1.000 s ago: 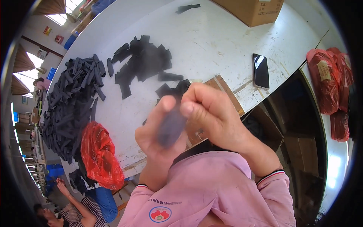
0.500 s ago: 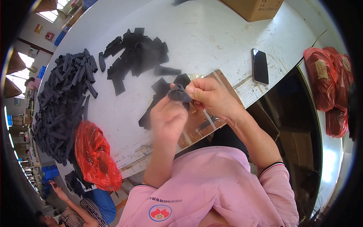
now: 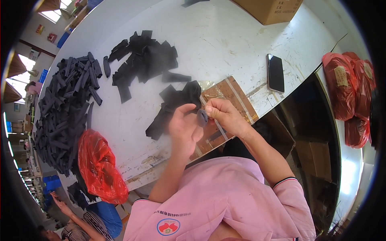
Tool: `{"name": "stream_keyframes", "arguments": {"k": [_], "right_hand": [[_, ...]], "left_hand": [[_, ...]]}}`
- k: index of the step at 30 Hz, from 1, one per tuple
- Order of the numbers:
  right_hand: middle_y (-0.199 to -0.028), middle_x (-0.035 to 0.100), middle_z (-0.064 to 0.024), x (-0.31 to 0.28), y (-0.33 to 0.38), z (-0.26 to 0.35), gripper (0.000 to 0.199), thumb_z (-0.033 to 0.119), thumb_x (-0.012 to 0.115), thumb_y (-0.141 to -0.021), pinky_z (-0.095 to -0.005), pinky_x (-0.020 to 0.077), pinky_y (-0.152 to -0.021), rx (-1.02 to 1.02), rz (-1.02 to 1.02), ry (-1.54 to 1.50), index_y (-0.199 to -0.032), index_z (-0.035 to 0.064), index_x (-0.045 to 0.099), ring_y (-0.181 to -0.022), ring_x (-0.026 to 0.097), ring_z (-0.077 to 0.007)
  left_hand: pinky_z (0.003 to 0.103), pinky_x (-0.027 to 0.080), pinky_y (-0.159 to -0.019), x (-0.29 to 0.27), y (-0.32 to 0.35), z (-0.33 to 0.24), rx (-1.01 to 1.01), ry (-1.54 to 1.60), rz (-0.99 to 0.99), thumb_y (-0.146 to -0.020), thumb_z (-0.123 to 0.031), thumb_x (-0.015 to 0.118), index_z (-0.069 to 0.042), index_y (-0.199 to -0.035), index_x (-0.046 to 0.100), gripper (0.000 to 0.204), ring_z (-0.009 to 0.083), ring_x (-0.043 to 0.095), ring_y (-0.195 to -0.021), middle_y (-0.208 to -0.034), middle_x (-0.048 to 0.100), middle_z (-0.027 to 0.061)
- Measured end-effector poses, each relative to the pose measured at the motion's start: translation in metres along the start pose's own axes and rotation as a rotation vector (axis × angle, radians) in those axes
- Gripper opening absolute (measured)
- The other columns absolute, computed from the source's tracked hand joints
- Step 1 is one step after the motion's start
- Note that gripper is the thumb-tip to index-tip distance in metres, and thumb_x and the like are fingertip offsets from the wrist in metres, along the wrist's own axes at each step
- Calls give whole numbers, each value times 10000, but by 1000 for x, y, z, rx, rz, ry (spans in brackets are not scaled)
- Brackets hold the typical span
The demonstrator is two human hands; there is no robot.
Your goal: Picking up, folding, and aligning small black rectangular fabric or leather components on a worktable.
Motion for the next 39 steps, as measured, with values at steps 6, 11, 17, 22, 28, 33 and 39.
{"name": "stream_keyframes", "arguments": {"k": [6,11,17,22,28,33,39], "right_hand": [[-649,464,22,0,7,22,279,297,494,-858,-198,367,-537,-25,-129,480,-759,36,491,-595,420,-48],[-682,506,-107,12,27,55,345,313,584,-760,-317,435,-594,-585,-187,881,-887,-3,538,-697,544,-223],[-657,513,-78,16,18,48,227,238,593,-728,-335,426,-529,-528,-56,1383,-678,40,494,-664,536,-229],[-627,504,-82,15,15,40,188,207,599,-710,-351,422,-481,-573,-143,1225,-670,51,501,-597,531,-234],[-634,519,-113,1,14,3,149,176,552,-744,-391,425,-502,-572,-89,801,-736,31,519,-614,531,-315],[-626,514,-118,6,14,14,174,202,545,-763,-389,420,-499,-553,-113,1040,-764,35,500,-604,534,-310],[-648,526,-111,18,20,57,188,218,591,-759,-369,427,-512,-527,-101,1205,-783,57,499,-618,553,-272]], "left_hand": [[287,413,-763,18,-7,-38,577,-839,47,-775,-10,495,-8,-1057,500,282,198,532,-876,-924,566,78],[298,382,-796,25,-5,-37,542,-563,51,-822,-29,517,21,-909,544,104,179,510,-853,-919,558,137],[322,399,-790,7,2,-30,516,-258,-33,-821,-29,517,7,-896,539,86,196,518,-845,-916,560,160],[312,434,-718,20,-17,-33,222,-294,265,-754,-121,635,42,-880,553,222,195,529,-820,-912,565,164],[197,397,-611,42,-22,-30,202,-846,288,-664,2,684,-3,-662,579,106,102,511,-688,-757,567,70],[218,445,-647,41,-15,-35,280,-635,177,-736,44,582,15,-813,560,85,115,546,-713,-797,579,77],[394,382,-827,31,-12,-44,314,87,138,-828,-176,547,-36,-925,557,171,232,517,-865,-895,576,125]]}}
Point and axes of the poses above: each hand's wrist, its own y-axis away from the middle knuckle, its own x-axis out of the palm, z = x × y, the point moved 2 cm from there along -y, towards the middle knuckle
